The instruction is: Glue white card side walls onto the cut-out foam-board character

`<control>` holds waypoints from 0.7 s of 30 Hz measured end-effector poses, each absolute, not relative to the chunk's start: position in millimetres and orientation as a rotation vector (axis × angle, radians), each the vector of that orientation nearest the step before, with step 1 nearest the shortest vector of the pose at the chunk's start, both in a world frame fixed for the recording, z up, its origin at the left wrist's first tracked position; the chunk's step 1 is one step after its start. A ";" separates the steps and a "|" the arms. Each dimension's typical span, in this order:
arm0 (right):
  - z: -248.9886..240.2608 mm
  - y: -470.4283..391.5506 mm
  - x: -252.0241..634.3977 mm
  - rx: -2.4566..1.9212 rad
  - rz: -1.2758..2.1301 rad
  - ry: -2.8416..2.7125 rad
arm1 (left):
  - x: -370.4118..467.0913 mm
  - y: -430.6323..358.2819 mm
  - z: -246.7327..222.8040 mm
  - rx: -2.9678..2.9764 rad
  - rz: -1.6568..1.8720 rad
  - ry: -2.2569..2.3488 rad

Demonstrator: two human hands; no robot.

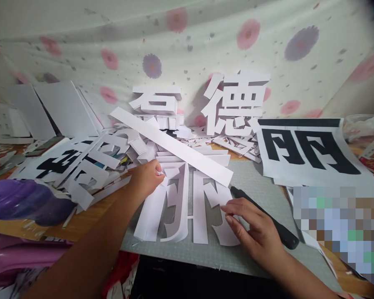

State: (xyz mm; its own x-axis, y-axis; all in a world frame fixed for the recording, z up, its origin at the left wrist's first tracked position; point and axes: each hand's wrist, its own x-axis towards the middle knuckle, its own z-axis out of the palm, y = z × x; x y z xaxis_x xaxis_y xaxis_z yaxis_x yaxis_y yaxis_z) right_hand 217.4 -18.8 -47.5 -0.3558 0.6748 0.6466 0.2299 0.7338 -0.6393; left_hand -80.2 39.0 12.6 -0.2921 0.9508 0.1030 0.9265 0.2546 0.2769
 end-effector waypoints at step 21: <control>-51.0 -21.2 222.1 -0.643 0.718 -1.975 | -78.7 53.4 9.9 1.829 0.363 2.431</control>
State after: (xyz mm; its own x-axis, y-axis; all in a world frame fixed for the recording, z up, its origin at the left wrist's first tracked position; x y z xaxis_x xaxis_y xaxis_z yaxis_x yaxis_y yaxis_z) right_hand 222.1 -21.2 -51.0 -0.4512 0.6819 0.5757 0.1528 0.6946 -0.7030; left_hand -78.7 53.4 9.9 -0.2855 0.9551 0.0796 0.9366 0.2605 0.2344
